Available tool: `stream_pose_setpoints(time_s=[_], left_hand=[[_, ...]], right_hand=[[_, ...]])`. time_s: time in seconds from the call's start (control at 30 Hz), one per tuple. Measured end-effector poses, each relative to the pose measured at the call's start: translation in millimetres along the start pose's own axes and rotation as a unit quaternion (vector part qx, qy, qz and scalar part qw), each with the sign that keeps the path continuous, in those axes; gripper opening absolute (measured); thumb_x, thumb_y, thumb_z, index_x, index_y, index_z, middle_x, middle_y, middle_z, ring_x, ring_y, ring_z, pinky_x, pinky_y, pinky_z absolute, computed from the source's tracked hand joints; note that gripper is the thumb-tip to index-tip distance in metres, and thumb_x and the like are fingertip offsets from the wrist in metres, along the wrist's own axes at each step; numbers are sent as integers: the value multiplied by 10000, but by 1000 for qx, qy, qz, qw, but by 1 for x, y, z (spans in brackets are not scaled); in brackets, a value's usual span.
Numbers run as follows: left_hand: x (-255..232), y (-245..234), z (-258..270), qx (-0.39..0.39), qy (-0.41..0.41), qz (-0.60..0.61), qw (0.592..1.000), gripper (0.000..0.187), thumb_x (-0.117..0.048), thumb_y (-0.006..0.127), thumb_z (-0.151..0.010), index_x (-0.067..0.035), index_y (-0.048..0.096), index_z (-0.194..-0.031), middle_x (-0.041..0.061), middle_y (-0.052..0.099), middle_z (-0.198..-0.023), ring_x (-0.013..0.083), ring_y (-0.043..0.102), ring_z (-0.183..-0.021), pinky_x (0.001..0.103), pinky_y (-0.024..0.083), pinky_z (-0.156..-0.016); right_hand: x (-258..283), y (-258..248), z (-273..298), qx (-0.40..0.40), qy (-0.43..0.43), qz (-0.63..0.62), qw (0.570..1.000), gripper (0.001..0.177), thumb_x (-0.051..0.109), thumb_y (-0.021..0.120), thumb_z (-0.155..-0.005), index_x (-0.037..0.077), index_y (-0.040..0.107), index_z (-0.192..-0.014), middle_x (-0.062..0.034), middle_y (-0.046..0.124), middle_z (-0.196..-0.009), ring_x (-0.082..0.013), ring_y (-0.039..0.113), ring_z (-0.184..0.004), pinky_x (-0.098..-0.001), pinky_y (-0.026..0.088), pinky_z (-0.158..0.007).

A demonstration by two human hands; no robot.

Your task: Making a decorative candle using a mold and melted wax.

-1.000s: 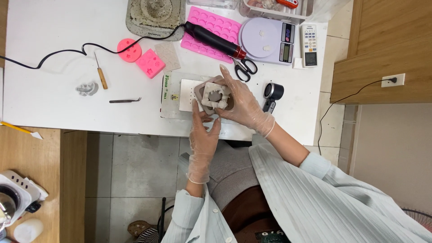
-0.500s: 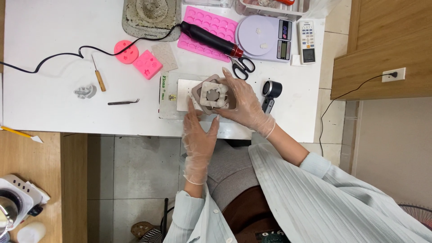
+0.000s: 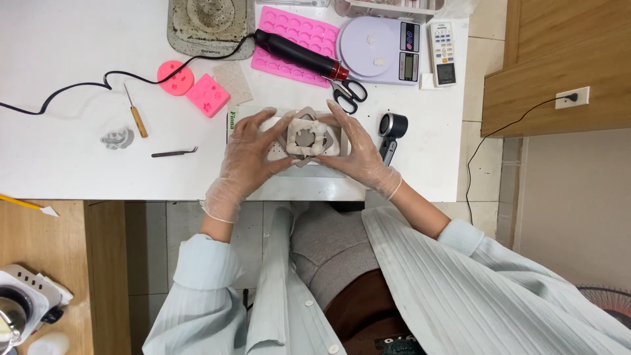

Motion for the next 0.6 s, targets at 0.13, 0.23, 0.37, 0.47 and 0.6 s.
stream_pose_setpoints(time_s=[0.13,0.23,0.37,0.47,0.6], left_hand=[[-1,-1,-6,19,0,-14,1000,848,-414,859,-757,-327,497,-1519,78,450,-1501,323,375,-1376,455,362,-1147],[1,1,-9,35,-16,-15,999,804,-437,857,-755,-330,533,-1483,69,456,-1496,332,370,-1365,461,357,-1132],[5,1,-5,26,-8,-8,1000,762,-446,836,-765,-341,558,-1467,68,468,-1510,326,379,-1368,456,363,-1143],[6,3,-5,23,3,-10,1000,714,-465,807,-813,-353,560,-1473,71,473,-1510,328,380,-1367,462,356,-1149],[5,2,-7,31,0,-17,999,644,-494,755,-872,-367,562,-1473,74,478,-1500,329,386,-1357,474,344,-1144]], right_hand=[[3,-2,-1,1,1,-3,1000,1135,177,935,-761,163,215,-1638,-76,615,-1416,-263,576,-1353,-453,429,-1232],[-2,-2,-1,9,10,4,1000,1131,179,942,-753,160,228,-1630,-87,609,-1415,-274,566,-1352,-458,383,-1188],[-4,0,-1,-1,0,-8,1000,1079,188,928,-783,168,260,-1630,-74,625,-1405,-253,591,-1348,-443,412,-1197],[-1,-2,-2,-2,3,-13,1000,1049,187,923,-805,166,275,-1630,-72,637,-1399,-247,599,-1344,-439,442,-1213],[-3,0,-1,-9,7,-9,1000,1058,189,929,-788,162,277,-1621,-77,645,-1382,-254,595,-1334,-450,447,-1224]])
Point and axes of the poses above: each hand's wrist, its own z-axis away from the middle knuckle, its own y-axis out of the palm, x = y × z, the point moved 3 cm from there along -z, towards the middle knuckle
